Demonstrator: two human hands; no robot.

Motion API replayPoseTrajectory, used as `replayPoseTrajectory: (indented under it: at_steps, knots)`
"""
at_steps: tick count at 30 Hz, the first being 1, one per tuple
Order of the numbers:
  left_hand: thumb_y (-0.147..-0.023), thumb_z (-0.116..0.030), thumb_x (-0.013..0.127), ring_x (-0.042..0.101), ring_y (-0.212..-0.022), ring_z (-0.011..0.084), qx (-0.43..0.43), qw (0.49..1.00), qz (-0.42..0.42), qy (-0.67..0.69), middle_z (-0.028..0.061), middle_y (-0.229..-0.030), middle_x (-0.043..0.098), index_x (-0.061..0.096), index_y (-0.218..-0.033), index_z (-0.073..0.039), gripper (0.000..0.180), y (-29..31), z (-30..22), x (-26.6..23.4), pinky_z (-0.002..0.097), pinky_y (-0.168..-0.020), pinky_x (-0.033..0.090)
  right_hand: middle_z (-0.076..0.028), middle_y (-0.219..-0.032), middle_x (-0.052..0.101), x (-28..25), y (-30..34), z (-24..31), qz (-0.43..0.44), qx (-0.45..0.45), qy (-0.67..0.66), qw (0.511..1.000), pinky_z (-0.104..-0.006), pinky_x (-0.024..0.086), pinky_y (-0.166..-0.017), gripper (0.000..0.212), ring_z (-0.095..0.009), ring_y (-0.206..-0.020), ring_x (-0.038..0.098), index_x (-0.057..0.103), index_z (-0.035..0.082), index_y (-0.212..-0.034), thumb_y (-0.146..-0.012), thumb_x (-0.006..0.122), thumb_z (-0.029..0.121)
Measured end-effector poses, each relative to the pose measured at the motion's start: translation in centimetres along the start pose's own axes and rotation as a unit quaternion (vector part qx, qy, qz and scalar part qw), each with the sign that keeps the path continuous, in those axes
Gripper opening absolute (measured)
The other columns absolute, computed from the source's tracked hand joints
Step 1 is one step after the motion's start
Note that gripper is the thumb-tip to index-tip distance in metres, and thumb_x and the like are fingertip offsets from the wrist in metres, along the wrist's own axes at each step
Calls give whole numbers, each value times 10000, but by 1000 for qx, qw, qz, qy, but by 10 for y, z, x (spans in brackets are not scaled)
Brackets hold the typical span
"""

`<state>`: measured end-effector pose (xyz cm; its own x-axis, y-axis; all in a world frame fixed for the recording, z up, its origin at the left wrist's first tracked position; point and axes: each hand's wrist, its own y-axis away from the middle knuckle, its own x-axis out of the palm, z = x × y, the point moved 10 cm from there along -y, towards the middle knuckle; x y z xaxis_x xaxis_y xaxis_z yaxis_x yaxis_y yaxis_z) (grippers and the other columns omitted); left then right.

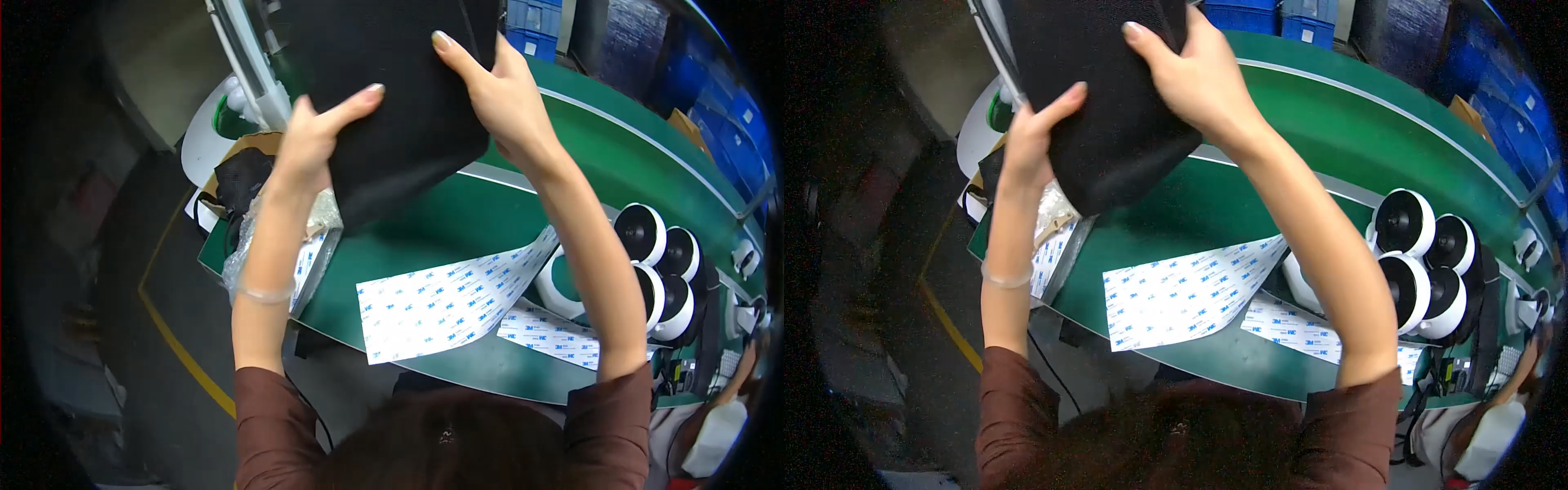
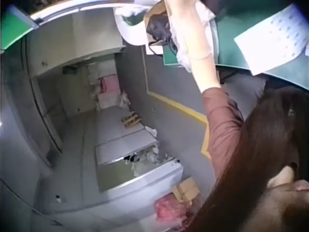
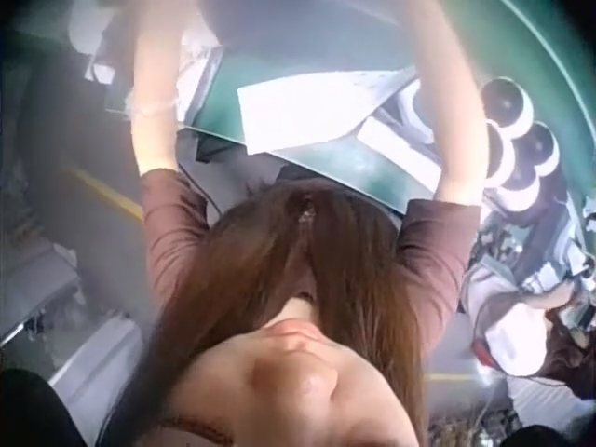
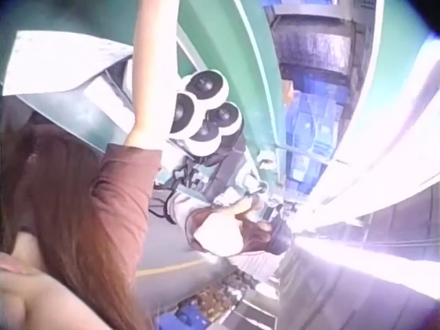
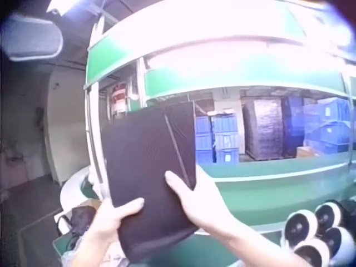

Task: Applying small black circular adhesive pads to the mounting base of security camera units on an assembly line.

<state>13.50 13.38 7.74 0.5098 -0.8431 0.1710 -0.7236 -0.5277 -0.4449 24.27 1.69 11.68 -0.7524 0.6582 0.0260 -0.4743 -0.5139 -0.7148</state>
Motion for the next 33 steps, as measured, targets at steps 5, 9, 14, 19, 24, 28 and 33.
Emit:
replayPoseTrajectory:
  at_steps: [5, 9, 14, 19, 24, 28, 33]
  knots:
    - [-709, -12, 614, 607, -816, 194, 59, 991, -112, -40, 154, -913, 612, 583, -941, 67, 247, 36, -50, -77, 284, -772, 474, -243, -1085, 492, 30, 85, 10, 349, -34, 501, 791, -415, 378, -877, 758, -328, -1024, 488, 422, -48, -1135, -641, 651, 479]
    - [-770, -28, 536, 577, -917, 208, 157, 974, -154, -57, 175, -1004, 579, 551, -1003, 77, 257, 62, -96, -100, 282, -833, 443, -155, -1046, 536, 20, 236, -29, 548, -98, 553, 620, -525, 190, -987, 494, -259, -1065, 471, 489, 52, -1115, -687, 600, 271]
    - [-792, -30, 488, 564, -960, 217, 273, 936, -66, -214, 192, -1009, 574, 570, -974, 74, 225, 92, -149, -107, 296, -896, 401, -47, -562, 498, 36, 222, -9, 429, -216, 548, 685, -419, 426, -801, 76, -193, -608, 535, 523, 65, -580, -598, 525, 139]
    - [-771, -57, 538, 612, -832, 204, 55, 996, -29, -58, 178, -940, 603, 588, -940, 63, 213, 78, -100, -76, 254, -765, 480, 2, -473, 290, 41, 141, 125, 296, -393, 462, 738, -346, 503, -663, 176, -148, -444, 383, 361, 95, -475, -393, 445, 225]
    - [-735, -89, 609, 585, -707, 124, -220, 972, -25, 81, 77, -825, 610, 595, -864, 27, 174, 58, 54, -10, 239, -648, 472, -43, -520, 485, 95, 102, 105, 417, -355, 443, 710, -300, 468, -709, 150, -215, -595, 527, 503, 55, -503, -486, 556, 195]
    - [-825, -256, 467, 555, -857, 148, -408, 835, 58, 365, 74, -949, 584, 530, -1011, -7, 317, 61, 193, -34, 275, -760, 450, -48, -612, 598, 147, 81, -23, 485, -284, 537, 630, -301, 438, -689, 84, -200, -665, 583, 616, 104, -558, -584, 556, 156]
    - [-816, -494, 450, 525, -977, 214, -311, 867, 129, 368, 109, -1082, 534, 410, -1188, -21, 603, 54, 182, -11, 334, -830, 435, -42, -785, 586, 143, 81, -120, 449, -268, 516, 679, -354, 358, -853, 125, -182, -867, 524, 620, 110, -706, -616, 577, 185]
